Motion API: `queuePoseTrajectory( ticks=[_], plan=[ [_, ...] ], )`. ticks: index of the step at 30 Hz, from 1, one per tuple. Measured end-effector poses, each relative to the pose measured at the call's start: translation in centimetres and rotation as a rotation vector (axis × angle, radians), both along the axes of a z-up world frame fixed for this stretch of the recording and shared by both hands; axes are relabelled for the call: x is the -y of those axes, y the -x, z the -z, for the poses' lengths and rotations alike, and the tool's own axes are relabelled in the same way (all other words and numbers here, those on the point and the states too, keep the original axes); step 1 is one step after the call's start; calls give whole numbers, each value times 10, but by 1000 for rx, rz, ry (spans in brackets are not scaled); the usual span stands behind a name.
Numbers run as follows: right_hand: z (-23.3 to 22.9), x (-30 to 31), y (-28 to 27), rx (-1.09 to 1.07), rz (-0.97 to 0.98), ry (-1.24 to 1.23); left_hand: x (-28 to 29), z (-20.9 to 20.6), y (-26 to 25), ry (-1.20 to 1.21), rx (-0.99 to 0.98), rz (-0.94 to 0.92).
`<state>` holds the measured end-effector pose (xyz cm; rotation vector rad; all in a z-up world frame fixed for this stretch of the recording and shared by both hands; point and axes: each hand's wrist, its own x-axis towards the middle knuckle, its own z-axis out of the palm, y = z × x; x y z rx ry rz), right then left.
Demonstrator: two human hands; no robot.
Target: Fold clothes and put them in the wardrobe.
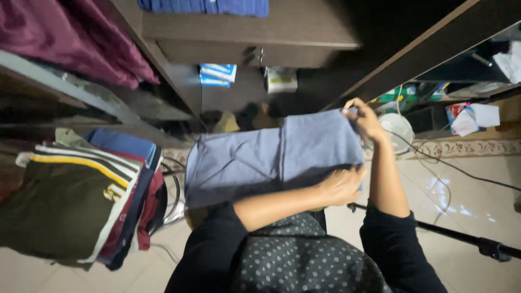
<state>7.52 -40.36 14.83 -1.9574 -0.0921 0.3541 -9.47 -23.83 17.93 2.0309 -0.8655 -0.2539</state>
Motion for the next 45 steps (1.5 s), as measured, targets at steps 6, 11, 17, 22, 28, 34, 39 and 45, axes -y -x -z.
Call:
queuePoseTrajectory(
  ticks=[6, 11, 17, 22, 28, 34, 39, 45],
  plan=[
    [-56, 17, 13, 242, -163, 169, 24, -4, 14, 58, -96, 43],
    [-82, 30, 17, 95, -88, 256, 22, -29, 16, 188, -120, 40],
    [-93, 31, 9, 59, -150, 274, 20, -15, 21, 270, -156, 59],
    [-57, 39, -14, -13, -246, 108, -17, -9, 28, 279, -190, 78],
    [-58, -39, -34, -301, -271, -255, -93, -11, 30, 414, -246, 11],
    [-36, -168, -42, 176, -670, -158, -185, 17, 51, 307, -241, -239],
    [37, -257, -37, 6, -636, -100, -255, 40, 76, 396, -310, -679],
    [152, -321, -7, 327, -545, 90, -310, 85, 96, 447, -638, -985]
  ],
)
